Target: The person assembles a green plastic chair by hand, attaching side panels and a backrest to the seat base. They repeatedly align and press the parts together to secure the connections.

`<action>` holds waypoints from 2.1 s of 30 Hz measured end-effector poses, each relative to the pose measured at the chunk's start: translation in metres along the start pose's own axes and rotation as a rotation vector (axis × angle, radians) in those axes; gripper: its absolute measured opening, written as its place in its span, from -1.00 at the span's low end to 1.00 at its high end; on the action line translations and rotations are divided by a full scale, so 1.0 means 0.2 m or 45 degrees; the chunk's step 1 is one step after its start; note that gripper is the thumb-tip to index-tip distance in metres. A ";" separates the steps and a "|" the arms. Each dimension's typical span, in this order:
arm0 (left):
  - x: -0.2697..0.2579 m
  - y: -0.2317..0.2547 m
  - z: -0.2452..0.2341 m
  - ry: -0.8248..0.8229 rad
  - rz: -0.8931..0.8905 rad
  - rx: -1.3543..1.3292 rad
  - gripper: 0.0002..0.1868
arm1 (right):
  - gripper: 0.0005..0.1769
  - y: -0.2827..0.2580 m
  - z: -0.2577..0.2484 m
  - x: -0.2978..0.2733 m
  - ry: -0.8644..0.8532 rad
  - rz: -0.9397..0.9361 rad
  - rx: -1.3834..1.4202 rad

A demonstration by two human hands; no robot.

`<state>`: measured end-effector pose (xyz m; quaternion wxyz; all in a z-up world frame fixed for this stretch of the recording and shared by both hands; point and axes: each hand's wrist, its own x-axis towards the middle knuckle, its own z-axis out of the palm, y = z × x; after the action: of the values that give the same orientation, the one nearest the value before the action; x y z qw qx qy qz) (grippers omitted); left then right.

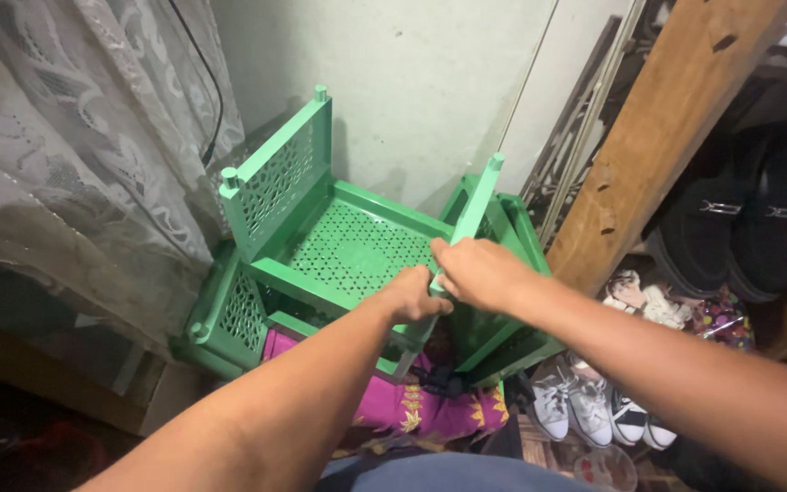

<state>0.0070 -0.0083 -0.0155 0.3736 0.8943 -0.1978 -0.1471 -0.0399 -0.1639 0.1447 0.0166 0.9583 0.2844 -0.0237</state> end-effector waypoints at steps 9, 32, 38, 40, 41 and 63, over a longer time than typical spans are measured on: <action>-0.06 0.03 -0.02 0.015 -0.020 -0.057 -0.35 | -0.55 -0.05 0.02 0.04 -0.010 0.128 -0.087; -0.07 -0.01 0.03 0.102 -0.023 -0.007 -0.24 | -0.48 -0.15 -0.03 0.07 -0.163 0.616 0.262; -0.06 0.03 0.01 0.052 0.025 -0.045 -0.32 | -0.64 -0.13 -0.03 0.03 0.044 0.495 0.156; -0.08 0.03 0.00 0.056 -0.054 -0.068 -0.29 | -0.66 -0.13 -0.03 0.03 -0.032 0.566 0.311; -0.09 0.03 -0.01 0.060 -0.095 -0.080 -0.28 | -0.66 -0.13 -0.03 0.04 -0.152 0.600 0.472; -0.15 0.01 -0.02 0.389 -0.228 -0.194 -0.58 | -0.54 0.10 -0.05 0.08 0.086 -0.514 0.160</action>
<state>-0.0187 0.0077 -0.0072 0.4512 0.8894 -0.0467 -0.0570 -0.0150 -0.1718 0.1535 -0.0577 0.8812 0.4690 -0.0121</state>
